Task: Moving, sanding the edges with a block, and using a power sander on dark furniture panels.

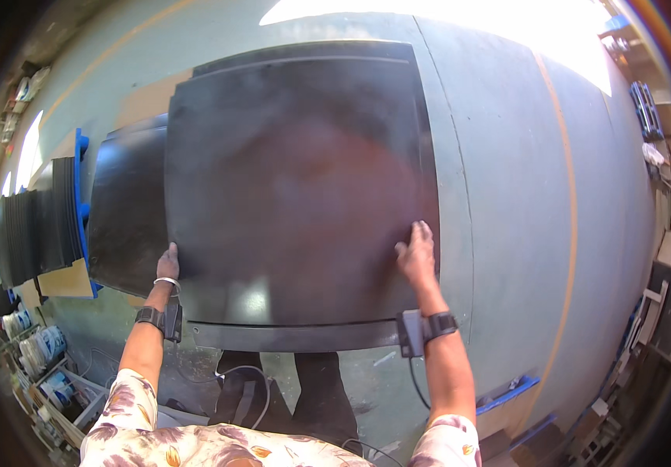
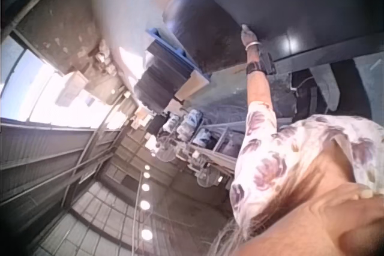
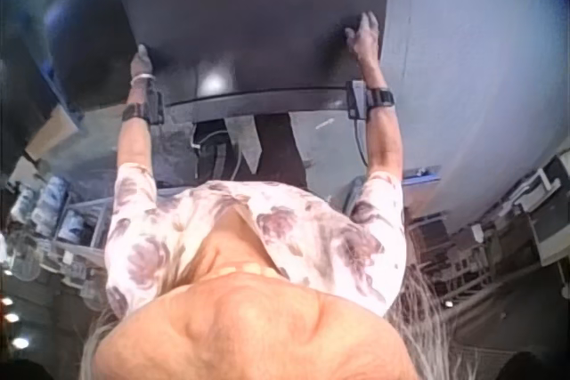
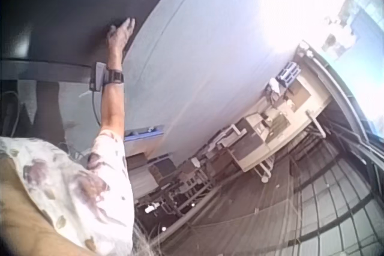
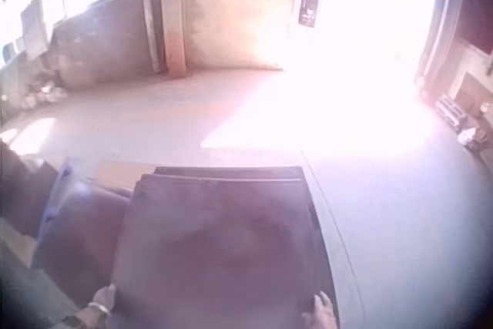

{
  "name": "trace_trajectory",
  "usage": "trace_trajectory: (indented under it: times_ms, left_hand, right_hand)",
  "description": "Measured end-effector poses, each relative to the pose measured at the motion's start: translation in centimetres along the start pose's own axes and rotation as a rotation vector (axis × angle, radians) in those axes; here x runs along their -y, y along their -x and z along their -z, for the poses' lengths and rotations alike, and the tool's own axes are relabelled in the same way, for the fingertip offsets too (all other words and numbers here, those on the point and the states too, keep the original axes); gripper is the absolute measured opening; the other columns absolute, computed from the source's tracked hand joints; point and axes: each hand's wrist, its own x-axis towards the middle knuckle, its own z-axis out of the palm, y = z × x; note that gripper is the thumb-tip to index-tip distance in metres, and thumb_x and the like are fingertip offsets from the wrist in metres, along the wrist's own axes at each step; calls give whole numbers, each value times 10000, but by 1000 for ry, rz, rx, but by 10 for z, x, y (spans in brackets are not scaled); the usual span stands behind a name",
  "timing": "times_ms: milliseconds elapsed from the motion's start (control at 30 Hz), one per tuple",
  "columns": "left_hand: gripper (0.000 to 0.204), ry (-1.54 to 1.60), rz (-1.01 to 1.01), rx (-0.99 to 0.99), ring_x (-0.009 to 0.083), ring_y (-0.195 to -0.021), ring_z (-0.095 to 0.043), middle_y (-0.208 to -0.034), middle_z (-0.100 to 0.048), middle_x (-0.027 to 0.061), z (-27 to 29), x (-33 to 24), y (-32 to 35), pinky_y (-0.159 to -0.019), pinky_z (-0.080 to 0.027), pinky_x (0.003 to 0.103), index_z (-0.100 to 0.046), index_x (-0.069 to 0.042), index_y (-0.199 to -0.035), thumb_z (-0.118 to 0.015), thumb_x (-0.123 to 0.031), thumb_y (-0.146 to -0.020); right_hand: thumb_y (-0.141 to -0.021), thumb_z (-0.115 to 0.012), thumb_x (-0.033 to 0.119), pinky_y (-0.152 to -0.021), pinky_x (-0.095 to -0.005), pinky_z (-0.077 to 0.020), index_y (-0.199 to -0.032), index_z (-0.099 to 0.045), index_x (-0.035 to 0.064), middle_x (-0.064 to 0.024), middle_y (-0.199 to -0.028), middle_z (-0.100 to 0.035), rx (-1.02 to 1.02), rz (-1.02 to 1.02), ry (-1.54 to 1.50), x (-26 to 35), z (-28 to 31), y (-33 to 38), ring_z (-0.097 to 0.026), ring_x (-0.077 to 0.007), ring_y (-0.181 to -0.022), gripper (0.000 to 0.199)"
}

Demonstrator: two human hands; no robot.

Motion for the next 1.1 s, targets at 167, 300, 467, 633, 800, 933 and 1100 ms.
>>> trace_trajectory:
  times_ms: [167,300,467,633,800,933,1100]
  left_hand:
    - [666,85,-29,120,387,-1069,-527,-1090,-579,273,-10,-9,-24,-913,-395,403,-543,110,-1095,-331,-500,-932]
    - [567,239,-29,134,316,-1111,-519,-1180,-553,230,1,14,-43,-957,-368,352,-500,101,-1175,-365,-403,-953]
    - [529,157,-179,11,295,-1151,-495,-1248,-511,211,-16,6,-35,-981,-354,339,-457,62,-1246,-383,-370,-950]
    - [536,197,-63,-45,278,-1127,-516,-1226,-536,187,-8,10,-37,-957,-375,340,-470,54,-1238,-413,-384,-933]
    - [532,324,-21,-38,257,-1049,-561,-1164,-579,177,4,20,-39,-912,-406,340,-516,48,-1193,-432,-402,-923]
    - [518,249,32,-44,258,-999,-583,-1115,-604,178,2,19,-20,-873,-425,349,-536,40,-1173,-432,-401,-922]
    - [524,129,-25,-42,265,-999,-579,-1087,-610,188,3,35,-4,-875,-423,347,-537,63,-1154,-420,-395,-927]
  right_hand:
    - [-780,-627,100,-1029,-378,-334,-1280,-409,5,-174,-1334,-387,-159,-11,19,-15,-10,50,-374,-328,-1238,553]
    - [-785,-624,93,-1018,-375,-344,-1264,-444,41,-142,-1264,-453,-302,-315,-254,-32,-38,117,-416,-295,-1204,514]
    - [-799,-615,103,-1002,-371,-359,-1243,-479,38,-151,-1219,-481,-461,-316,-241,-67,-31,141,-455,-294,-1158,470]
    - [-779,-646,110,-949,-365,-397,-1240,-495,66,-123,-1165,-514,-400,-412,-306,-33,-38,93,-498,-287,-1077,487]
    - [-745,-681,117,-957,-373,-384,-1226,-515,98,-114,-1132,-533,-412,-391,-277,-30,-45,94,-500,-286,-1058,509]
    - [-723,-698,121,-960,-386,-373,-1209,-528,104,-106,-1108,-552,-389,-407,-242,-39,-47,104,-489,-286,-1075,515]
    - [-723,-695,126,-972,-394,-357,-1205,-533,100,-116,-1143,-541,-371,-400,-283,-47,-48,116,-473,-297,-1108,509]
